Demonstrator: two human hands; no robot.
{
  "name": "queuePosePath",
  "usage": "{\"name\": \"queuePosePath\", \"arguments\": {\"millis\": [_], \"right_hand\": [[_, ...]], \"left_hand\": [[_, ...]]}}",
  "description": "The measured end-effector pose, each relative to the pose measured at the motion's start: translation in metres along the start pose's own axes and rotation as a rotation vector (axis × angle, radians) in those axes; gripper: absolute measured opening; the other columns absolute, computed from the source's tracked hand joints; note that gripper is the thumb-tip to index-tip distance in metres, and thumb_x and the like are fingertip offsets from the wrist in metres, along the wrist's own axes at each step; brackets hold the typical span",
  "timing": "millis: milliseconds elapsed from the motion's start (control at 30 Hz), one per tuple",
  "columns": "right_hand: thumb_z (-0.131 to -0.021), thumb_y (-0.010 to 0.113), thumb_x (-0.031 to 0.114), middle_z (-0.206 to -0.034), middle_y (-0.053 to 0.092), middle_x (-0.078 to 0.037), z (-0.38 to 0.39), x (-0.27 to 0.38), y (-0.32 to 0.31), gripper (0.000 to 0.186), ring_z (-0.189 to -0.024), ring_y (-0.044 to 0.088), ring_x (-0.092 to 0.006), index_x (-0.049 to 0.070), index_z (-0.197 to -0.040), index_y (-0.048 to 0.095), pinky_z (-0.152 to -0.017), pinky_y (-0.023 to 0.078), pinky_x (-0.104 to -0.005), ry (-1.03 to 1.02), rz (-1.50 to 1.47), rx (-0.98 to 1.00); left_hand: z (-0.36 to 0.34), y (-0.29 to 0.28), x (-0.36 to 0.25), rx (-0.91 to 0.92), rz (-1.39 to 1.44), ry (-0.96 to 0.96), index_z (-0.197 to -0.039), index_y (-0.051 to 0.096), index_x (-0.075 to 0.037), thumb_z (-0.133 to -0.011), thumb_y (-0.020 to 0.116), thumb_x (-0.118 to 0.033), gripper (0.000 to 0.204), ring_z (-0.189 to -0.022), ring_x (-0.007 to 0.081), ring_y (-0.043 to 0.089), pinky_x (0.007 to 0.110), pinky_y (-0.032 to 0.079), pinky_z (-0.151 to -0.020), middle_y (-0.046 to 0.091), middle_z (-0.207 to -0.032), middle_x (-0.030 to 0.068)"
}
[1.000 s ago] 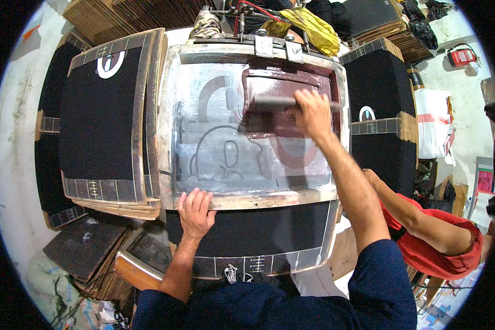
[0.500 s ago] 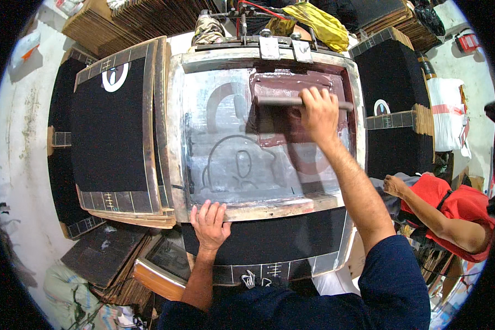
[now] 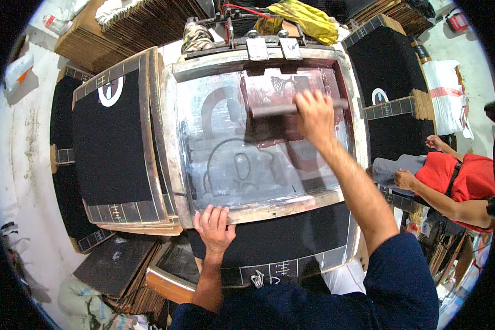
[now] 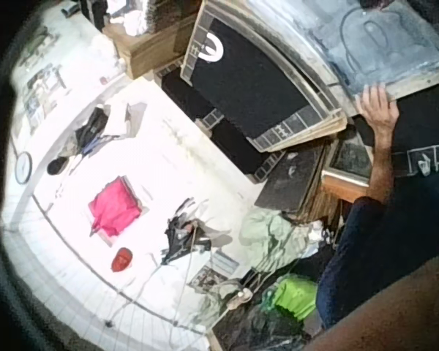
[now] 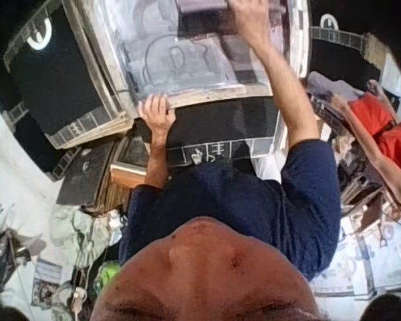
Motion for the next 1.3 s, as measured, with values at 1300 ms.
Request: {"name": "queuePosePath", "arguments": {"millis": [1300], "right_hand": [[-0.081, 0.081, 0.015, -0.108, 0.072, -0.011, -0.014, -0.021, -0.02, 0.036, -0.107, 0.066, -0.0353, 0.009, -0.115, 0.07, -0.093, 0.047, -0.0499, 0.04, -0.185, 0.182]], "left_hand": [[-0.056, -0.059, -0.016, 0.151, 0.284, 0.047, -0.106, 0.073, -0.005, -0.067, 0.085, -0.019, 0.043, -0.093, 0.0274, 0.062, 0.042, 0.042, -0.081, 0.068, -0.1, 0.0061]]}}
Point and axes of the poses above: each hand's wrist, its own z-axis away from the middle knuckle, its own y-axis out of the palm, x = y × z, the point moved 8 cm from there along -z, towards the middle knuckle
